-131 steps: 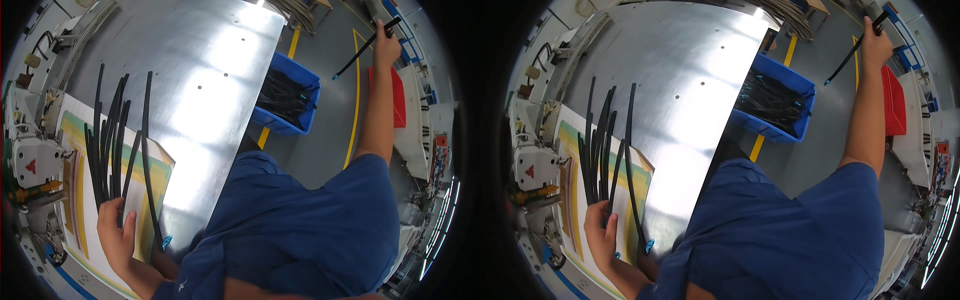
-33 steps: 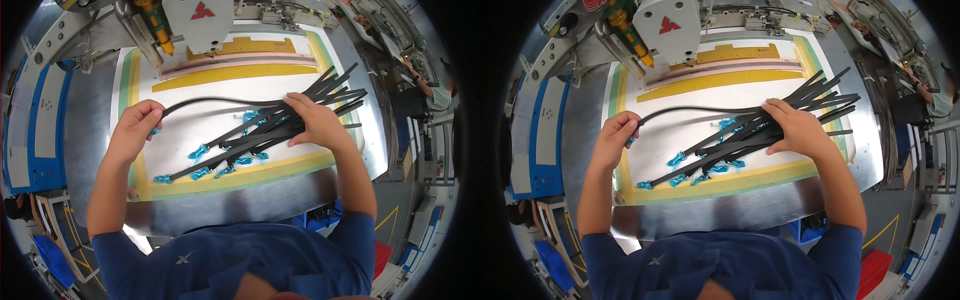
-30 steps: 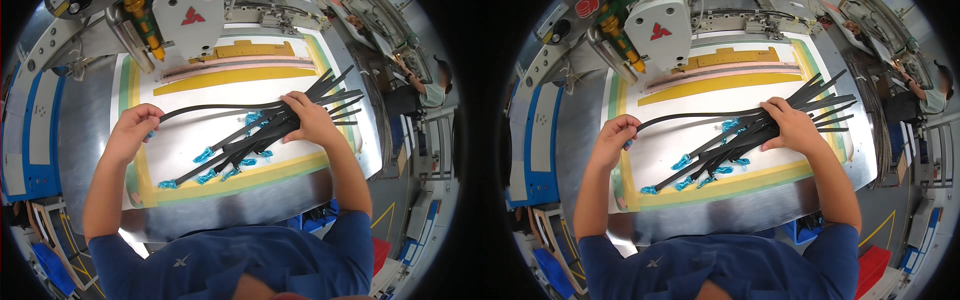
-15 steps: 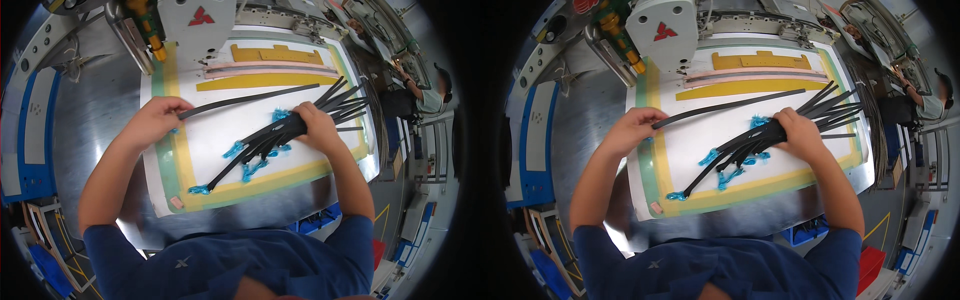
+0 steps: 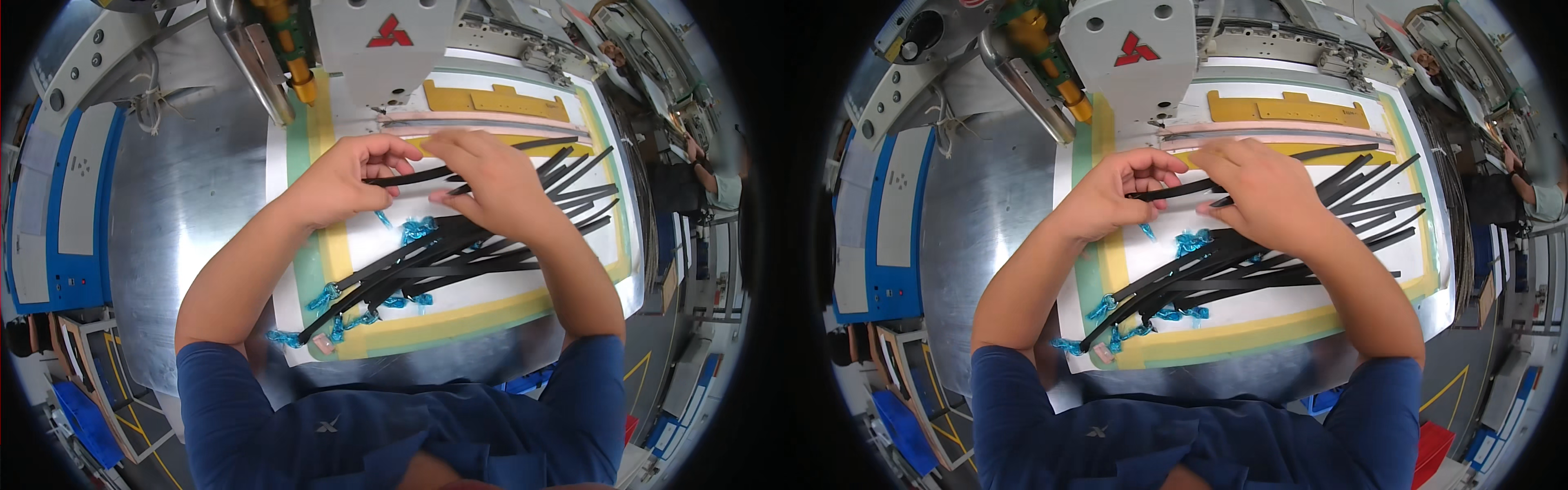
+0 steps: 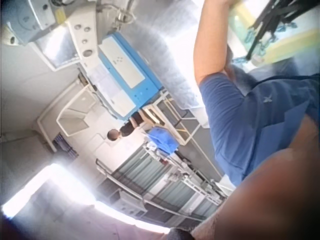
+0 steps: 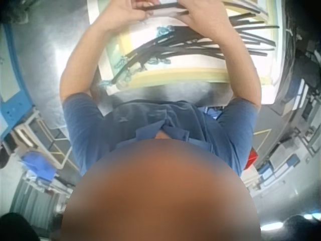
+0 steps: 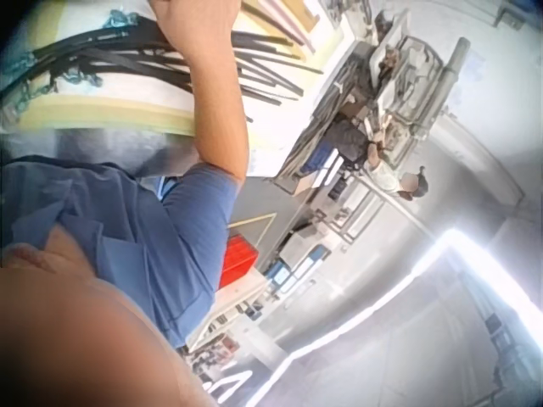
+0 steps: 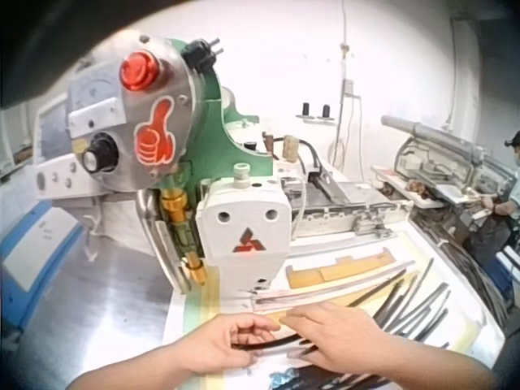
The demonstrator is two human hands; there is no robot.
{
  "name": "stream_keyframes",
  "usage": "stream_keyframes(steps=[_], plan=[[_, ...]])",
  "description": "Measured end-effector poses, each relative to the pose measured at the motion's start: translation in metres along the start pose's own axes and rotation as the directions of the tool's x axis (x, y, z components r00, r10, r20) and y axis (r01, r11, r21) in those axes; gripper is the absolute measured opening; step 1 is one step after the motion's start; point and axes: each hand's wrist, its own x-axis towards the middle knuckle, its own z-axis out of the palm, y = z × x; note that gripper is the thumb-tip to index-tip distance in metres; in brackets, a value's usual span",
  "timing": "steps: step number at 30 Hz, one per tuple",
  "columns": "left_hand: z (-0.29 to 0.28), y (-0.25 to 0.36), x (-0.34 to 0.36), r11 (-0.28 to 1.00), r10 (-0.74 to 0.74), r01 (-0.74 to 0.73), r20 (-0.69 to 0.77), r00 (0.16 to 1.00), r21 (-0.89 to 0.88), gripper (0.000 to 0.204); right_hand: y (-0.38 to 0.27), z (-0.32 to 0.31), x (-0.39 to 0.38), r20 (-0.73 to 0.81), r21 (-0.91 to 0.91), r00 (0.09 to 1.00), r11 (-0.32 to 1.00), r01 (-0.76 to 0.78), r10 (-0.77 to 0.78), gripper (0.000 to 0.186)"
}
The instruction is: Sewing black straps into a template using an industrial sewing machine.
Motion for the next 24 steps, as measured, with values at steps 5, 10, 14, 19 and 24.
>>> stream_keyframes(steps=[5,10,14,19,24], plan=[[-0.014,-0.003,0.001,0.999,0.023,-0.021,-0.082,0.996,0.029,0.053,0.025,-0.006,0.032,0.132,-0.172,0.991,0.985,0.032,-0.009,0.014],[-0.019,-0.003,0.005,0.973,0.007,0.052,-0.251,0.968,0.226,0.033,0.034,-0.02,0.055,0.186,-0.133,0.979,0.989,-0.06,0.084,0.021],[-0.018,-0.011,0.008,0.933,0.072,0.025,-0.253,0.965,0.36,0.025,0.038,0.003,0.055,0.068,0.127,0.995,0.99,0.058,-0.067,0.024],[-0.018,-0.007,0.006,0.983,0.013,0.023,-0.194,0.981,0.181,0.022,0.037,0.015,0.053,-0.105,0.075,0.965,0.965,0.25,-0.242,0.033],[-0.019,-0.01,0.005,0.998,0.012,-0.021,-0.156,0.988,-0.058,0.024,0.029,0.015,0.05,-0.254,0.076,0.916,0.937,0.34,-0.311,0.038]])
